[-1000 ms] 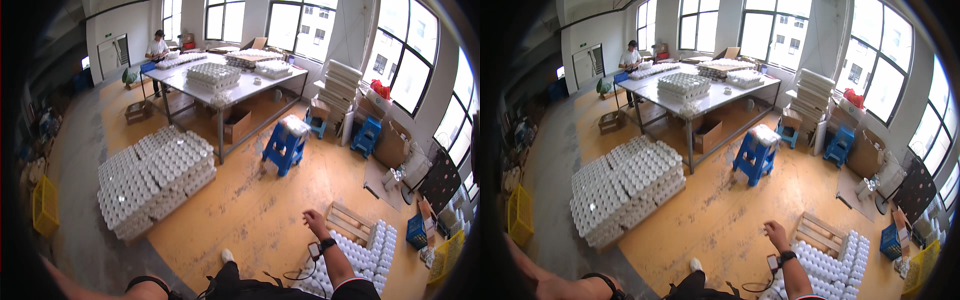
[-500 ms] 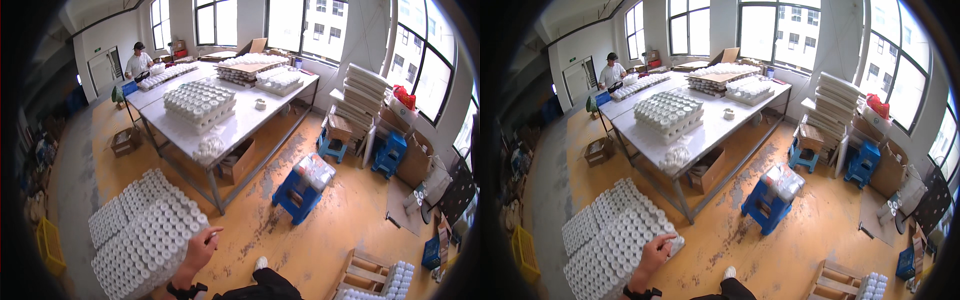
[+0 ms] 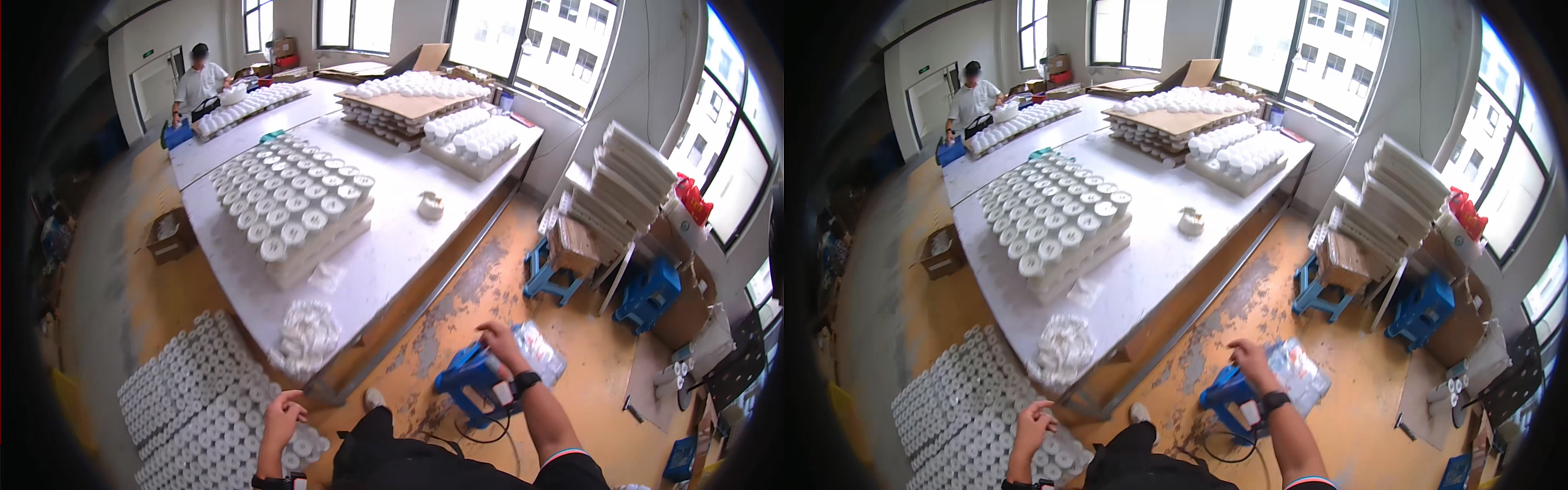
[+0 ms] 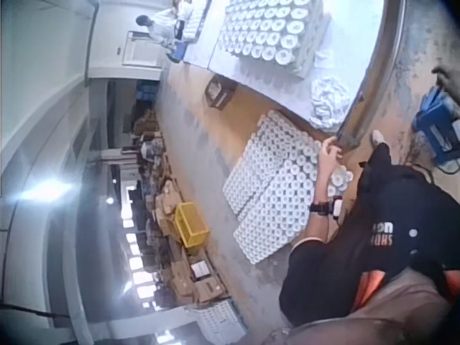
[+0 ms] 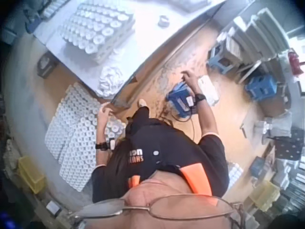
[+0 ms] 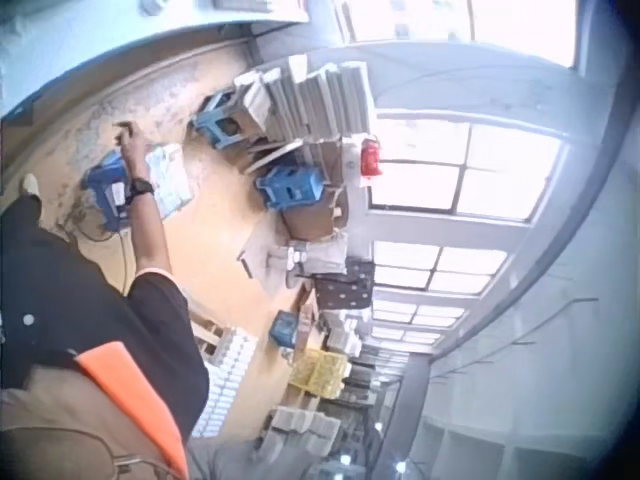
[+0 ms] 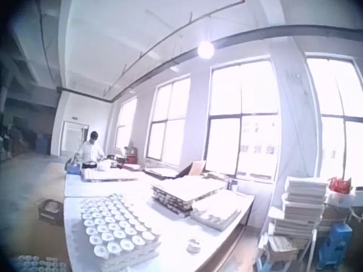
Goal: Assembling the components of LED light bulbs, including applying adhesive to the base and attaching the plastic diffuser.
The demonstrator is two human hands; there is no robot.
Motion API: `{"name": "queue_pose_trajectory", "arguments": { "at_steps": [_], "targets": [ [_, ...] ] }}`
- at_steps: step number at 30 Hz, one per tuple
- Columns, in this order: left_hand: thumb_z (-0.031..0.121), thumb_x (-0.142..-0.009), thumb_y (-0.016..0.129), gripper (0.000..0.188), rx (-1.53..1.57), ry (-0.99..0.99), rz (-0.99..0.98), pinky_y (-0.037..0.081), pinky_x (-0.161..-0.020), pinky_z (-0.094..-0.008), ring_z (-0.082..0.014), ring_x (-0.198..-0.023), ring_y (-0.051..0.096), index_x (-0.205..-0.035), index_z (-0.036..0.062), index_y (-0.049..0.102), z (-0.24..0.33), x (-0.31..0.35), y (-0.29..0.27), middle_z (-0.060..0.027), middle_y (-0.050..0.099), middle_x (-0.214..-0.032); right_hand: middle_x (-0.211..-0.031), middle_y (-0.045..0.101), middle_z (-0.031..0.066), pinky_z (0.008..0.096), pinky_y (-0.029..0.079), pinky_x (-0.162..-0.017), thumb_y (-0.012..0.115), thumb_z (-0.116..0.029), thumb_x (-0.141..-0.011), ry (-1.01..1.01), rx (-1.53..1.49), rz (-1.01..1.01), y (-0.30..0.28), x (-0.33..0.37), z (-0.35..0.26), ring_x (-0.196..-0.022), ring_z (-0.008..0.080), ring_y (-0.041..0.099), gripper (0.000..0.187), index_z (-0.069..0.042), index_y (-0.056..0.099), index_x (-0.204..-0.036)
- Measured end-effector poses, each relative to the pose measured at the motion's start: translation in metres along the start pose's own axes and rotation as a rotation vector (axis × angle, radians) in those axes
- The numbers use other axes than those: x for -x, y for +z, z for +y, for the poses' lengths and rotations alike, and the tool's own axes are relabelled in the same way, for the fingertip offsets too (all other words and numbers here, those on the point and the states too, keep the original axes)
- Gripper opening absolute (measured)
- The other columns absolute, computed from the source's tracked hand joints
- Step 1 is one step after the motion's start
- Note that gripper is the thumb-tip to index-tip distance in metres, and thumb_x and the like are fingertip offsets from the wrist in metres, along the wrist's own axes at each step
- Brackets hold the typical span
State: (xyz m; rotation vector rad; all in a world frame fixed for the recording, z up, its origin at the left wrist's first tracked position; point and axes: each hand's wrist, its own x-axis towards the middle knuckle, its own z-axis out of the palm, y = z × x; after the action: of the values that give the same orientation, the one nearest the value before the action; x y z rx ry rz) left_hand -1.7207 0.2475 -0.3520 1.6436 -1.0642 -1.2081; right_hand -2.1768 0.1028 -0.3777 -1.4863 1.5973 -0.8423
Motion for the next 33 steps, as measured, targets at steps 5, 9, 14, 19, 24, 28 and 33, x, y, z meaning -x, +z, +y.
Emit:
{"name": "queue_pose_trajectory", "arguments": {
  "at_steps": [5, 9, 14, 19, 24, 28, 33],
  "targets": [
    [0.004, -0.08, 0.04, 0.026, 0.086, 0.034, -0.02, 0.042, -0.046, -0.0211, -0.0067, -0.041, 0.041, -0.099, -0.0026, 0.056, 0.097, -0.115, 0.028, 0.0004, 0.046, -0.05, -0.075, 0.061, 0.0081, 0.0256, 0.048, -0.055, 0.046, -0.008, -0.08, 0.015, 0.024, -0.295, 0.011, -0.071, -0.019, -0.062, 0.0136, 0.059, 0.022, -0.003, 0.059, -0.098],
    [0.002, -0.079, 0.044, 0.024, 0.13, 0.068, 0.015, 0.043, -0.047, -0.0221, -0.0061, -0.05, 0.045, -0.099, -0.0003, 0.057, 0.115, -0.19, 0.068, -0.0001, 0.047, -0.06, -0.081, 0.06, 0.0061, 0.0236, 0.046, -0.05, 0.05, -0.013, -0.081, 0.225, -0.112, -0.134, -0.011, -0.187, -0.001, -0.064, 0.0122, 0.059, 0.022, -0.001, 0.058, -0.098],
    [0.006, -0.074, 0.055, 0.03, 0.111, -0.118, 0.35, 0.045, -0.052, -0.0234, -0.0118, -0.064, 0.055, -0.103, 0.0013, 0.054, 0.062, -0.284, 0.1, -0.0072, 0.054, -0.085, -0.085, 0.06, 0.0084, 0.0269, 0.047, -0.063, 0.058, -0.018, -0.078, -0.082, -0.036, 0.039, -0.021, -0.375, 0.0, -0.072, 0.0139, 0.056, 0.028, -0.002, 0.058, -0.101],
    [0.017, -0.069, 0.066, 0.044, -0.33, -0.246, 0.838, 0.045, -0.072, -0.0333, -0.0253, -0.087, 0.054, -0.109, 0.0039, 0.05, 0.03, -0.328, 0.144, -0.0154, 0.05, -0.105, -0.118, 0.041, 0.0205, 0.0381, 0.035, -0.09, 0.064, -0.027, -0.072, -0.312, 0.268, -0.159, 0.001, -0.496, -0.025, -0.107, 0.0317, 0.041, 0.064, 0.0, 0.038, -0.123],
    [0.021, -0.07, 0.065, 0.036, -0.615, -0.571, 1.073, 0.042, -0.077, -0.0402, -0.0327, -0.097, 0.049, -0.099, 0.006, 0.051, 0.062, -0.351, 0.179, -0.0137, 0.051, -0.103, -0.117, 0.042, 0.0198, 0.0386, 0.034, -0.091, 0.064, -0.023, -0.072, -0.322, 0.245, -0.355, 0.022, -0.51, -0.028, -0.11, 0.0327, 0.04, 0.061, 0.0, 0.038, -0.122],
    [0.016, -0.071, 0.063, 0.019, -0.512, -0.617, 1.043, 0.044, -0.067, -0.0411, -0.0314, -0.079, 0.056, -0.086, 0.0067, 0.054, 0.061, -0.353, 0.178, -0.0115, 0.057, -0.083, -0.104, 0.052, 0.0158, 0.0331, 0.039, -0.084, 0.059, -0.017, -0.078, -0.257, 0.012, -0.316, 0.014, -0.522, -0.036, -0.096, 0.0249, 0.05, 0.04, 0.001, 0.047, -0.112],
    [0.003, -0.07, 0.062, 0.013, -0.503, -0.361, 1.321, 0.045, -0.058, -0.0337, -0.0245, -0.062, 0.057, -0.08, 0.0031, 0.054, 0.074, -0.3, 0.15, -0.0108, 0.058, -0.072, -0.078, 0.055, 0.0071, 0.0294, 0.045, -0.068, 0.054, -0.017, -0.082, -0.241, -0.086, -0.242, 0.037, -0.553, -0.002, -0.074, 0.0189, 0.056, 0.025, 0.001, 0.05, -0.1]
  ]
}}
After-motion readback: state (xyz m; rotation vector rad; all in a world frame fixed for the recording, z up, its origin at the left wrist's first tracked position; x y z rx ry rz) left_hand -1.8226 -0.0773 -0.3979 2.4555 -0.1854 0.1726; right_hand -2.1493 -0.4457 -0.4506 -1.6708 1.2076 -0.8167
